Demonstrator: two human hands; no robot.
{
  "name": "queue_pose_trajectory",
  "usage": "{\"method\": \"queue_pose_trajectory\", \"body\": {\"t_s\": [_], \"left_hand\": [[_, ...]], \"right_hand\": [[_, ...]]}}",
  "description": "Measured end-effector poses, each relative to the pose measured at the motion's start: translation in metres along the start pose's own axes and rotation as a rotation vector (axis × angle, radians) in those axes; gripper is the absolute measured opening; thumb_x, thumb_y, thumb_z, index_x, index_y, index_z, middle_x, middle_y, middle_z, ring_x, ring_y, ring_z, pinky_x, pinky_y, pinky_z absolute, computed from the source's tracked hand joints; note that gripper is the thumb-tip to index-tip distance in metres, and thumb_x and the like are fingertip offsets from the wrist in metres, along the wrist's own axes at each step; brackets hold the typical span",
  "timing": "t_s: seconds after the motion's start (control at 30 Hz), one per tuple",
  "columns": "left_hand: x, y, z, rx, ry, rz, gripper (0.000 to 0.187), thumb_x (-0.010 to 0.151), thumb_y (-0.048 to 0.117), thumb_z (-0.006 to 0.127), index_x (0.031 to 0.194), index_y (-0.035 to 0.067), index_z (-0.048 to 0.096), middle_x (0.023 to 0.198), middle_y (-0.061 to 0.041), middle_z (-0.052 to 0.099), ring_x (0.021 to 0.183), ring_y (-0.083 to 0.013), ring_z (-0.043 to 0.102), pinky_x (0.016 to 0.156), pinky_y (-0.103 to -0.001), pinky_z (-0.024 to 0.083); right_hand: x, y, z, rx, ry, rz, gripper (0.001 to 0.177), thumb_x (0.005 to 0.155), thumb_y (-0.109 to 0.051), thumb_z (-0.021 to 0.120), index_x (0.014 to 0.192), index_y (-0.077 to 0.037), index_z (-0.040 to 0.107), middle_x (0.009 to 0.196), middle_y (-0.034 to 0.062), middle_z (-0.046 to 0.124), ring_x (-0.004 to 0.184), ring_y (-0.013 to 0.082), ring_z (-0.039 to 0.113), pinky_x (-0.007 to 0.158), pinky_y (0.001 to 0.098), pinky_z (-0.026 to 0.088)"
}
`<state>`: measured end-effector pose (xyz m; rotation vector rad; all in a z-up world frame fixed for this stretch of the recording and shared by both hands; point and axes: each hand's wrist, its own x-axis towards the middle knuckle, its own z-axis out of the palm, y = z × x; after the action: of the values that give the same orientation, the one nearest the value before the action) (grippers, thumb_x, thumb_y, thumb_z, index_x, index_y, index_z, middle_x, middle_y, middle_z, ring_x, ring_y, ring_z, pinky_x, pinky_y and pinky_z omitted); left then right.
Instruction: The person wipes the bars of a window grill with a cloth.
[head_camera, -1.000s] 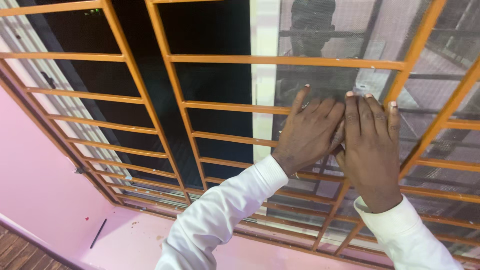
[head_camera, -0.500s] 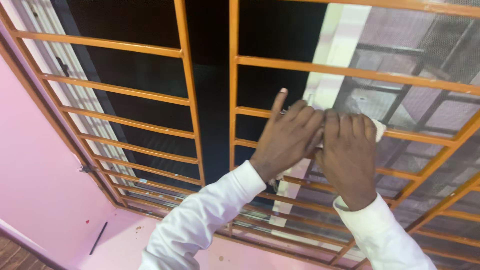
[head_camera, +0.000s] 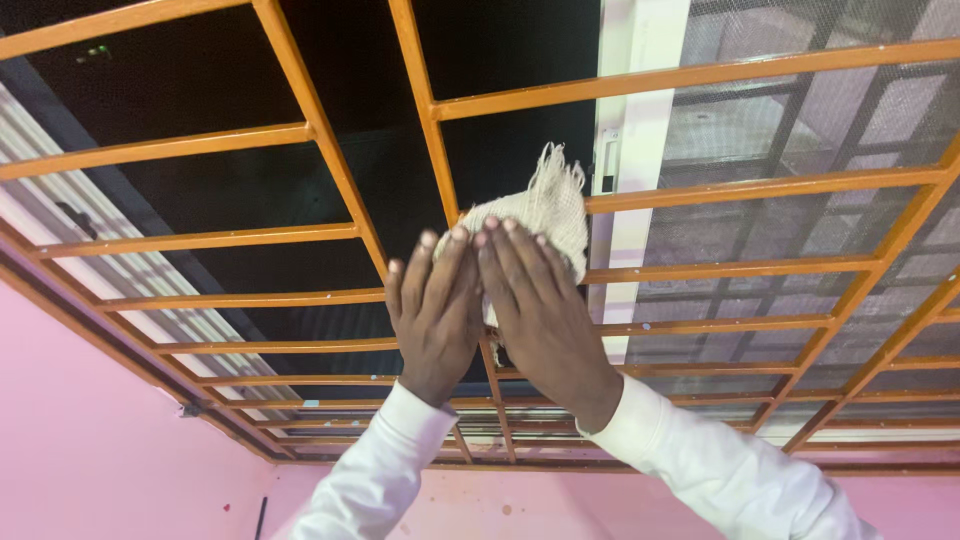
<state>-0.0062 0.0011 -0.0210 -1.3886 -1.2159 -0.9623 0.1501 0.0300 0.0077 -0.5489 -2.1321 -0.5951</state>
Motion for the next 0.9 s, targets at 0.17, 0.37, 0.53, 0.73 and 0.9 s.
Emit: {"method": "queue_pose_trajectory", "body": {"t_s": [0.17, 0.37, 0.53, 0.73, 0.9], "left_hand": [[-0.035, 0.000, 0.003, -0.082, -0.212, -0.038, 0.041, 0.101, 0.011, 0.062, 0.143, 0.011, 0.062, 0.154, -0.001, 0.055, 0.147, -0.0232, 0.047, 0.126, -0.047, 0.031], [-0.028, 0.032, 0.007, -0.043, -0.255, -0.109, 0.045, 0.101, 0.013, 0.059, 0.146, 0.009, 0.058, 0.156, -0.004, 0.052, 0.148, -0.0236, 0.044, 0.123, -0.052, 0.026], [-0.013, 0.070, 0.010, -0.129, -0.315, -0.116, 0.045, 0.102, 0.015, 0.055, 0.147, 0.007, 0.054, 0.153, -0.008, 0.052, 0.148, -0.0260, 0.044, 0.122, -0.054, 0.025], [0.016, 0.128, 0.033, -0.290, -0.343, -0.082, 0.043, 0.106, 0.021, 0.052, 0.146, 0.004, 0.048, 0.146, -0.016, 0.052, 0.145, -0.0317, 0.047, 0.124, -0.056, 0.030], [0.042, 0.188, 0.050, -0.357, -0.425, -0.069, 0.051, 0.104, 0.028, 0.053, 0.148, 0.001, 0.045, 0.143, -0.018, 0.053, 0.138, -0.0329, 0.050, 0.124, -0.054, 0.031]], "right_hand": [[-0.013, 0.005, 0.027, 0.055, -0.012, -0.057, 0.074, 0.090, -0.028, 0.059, 0.148, 0.012, 0.038, 0.145, 0.0249, 0.052, 0.132, 0.0363, 0.053, 0.118, 0.0488, 0.033], [-0.027, 0.022, 0.025, -0.091, -0.054, -0.039, 0.061, 0.093, -0.017, 0.060, 0.147, 0.007, 0.046, 0.126, 0.0187, 0.064, 0.126, 0.0295, 0.057, 0.119, 0.0442, 0.036], [-0.047, 0.054, 0.004, -0.030, -0.026, -0.018, 0.060, 0.092, -0.016, 0.061, 0.145, 0.006, 0.047, 0.128, 0.0199, 0.065, 0.126, 0.0310, 0.058, 0.119, 0.0445, 0.035], [-0.079, 0.110, -0.024, 0.052, -0.057, 0.058, 0.064, 0.089, -0.013, 0.064, 0.148, 0.007, 0.047, 0.128, 0.0213, 0.064, 0.126, 0.0341, 0.057, 0.119, 0.0475, 0.034], [-0.115, 0.159, -0.048, 0.059, -0.104, 0.172, 0.070, 0.078, -0.011, 0.069, 0.144, 0.003, 0.050, 0.130, 0.0191, 0.063, 0.128, 0.0334, 0.055, 0.119, 0.0492, 0.032]]}}
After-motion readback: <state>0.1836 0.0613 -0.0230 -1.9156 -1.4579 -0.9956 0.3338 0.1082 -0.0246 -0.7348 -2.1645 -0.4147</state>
